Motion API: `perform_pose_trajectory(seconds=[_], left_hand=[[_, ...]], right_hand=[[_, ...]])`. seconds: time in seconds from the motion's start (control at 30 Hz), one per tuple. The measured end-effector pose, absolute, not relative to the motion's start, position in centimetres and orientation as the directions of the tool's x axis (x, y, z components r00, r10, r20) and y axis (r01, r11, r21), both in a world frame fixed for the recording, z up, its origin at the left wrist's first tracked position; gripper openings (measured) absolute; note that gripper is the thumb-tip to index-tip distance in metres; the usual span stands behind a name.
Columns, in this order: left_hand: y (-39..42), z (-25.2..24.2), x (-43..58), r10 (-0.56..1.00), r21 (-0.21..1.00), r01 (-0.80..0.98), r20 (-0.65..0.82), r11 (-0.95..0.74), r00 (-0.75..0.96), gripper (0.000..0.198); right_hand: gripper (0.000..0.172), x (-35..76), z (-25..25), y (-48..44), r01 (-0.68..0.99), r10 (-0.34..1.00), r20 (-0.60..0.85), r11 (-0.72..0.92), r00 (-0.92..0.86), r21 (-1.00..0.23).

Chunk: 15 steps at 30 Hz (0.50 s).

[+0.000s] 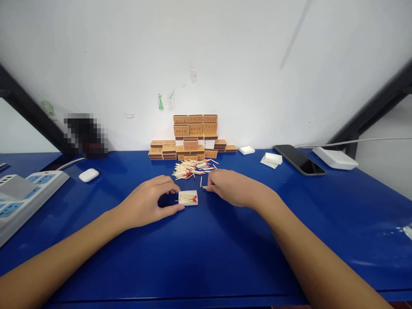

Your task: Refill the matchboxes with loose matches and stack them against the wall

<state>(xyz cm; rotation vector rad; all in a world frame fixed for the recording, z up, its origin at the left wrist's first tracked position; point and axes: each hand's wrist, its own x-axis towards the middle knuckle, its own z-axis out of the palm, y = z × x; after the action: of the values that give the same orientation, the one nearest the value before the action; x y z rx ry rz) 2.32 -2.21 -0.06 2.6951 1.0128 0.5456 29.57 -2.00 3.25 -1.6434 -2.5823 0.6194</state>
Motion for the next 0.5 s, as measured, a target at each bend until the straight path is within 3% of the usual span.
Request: perform_pose_trajectory(seconds=[0.17,0.37,0.5], left_hand=[[-2.3,-0.1,2.4,0.668,0.322,0.589,0.271,-0.741,0.693,0.027],[-2.3,-0.1,2.4,0.651,0.3,0.58,0.274,-0.757,0.708,0.026],[-2.2,0.0,2.4,0.65,0.307,0.575,0.28,-0.758,0.707,0.026]], right_hand=[[0.022,27.6,4.0,-3.2,0.788,0.864,-0.024,0.448,-0.504,-0.422],[0.012,24.7,2.7,-4.4,0.794,0.819,-0.038,0.543,-0.573,-0.272],[0.013,25.5,2.7,-3.6,0.758,0.811,0.01,0.55,-0.585,-0.35]])
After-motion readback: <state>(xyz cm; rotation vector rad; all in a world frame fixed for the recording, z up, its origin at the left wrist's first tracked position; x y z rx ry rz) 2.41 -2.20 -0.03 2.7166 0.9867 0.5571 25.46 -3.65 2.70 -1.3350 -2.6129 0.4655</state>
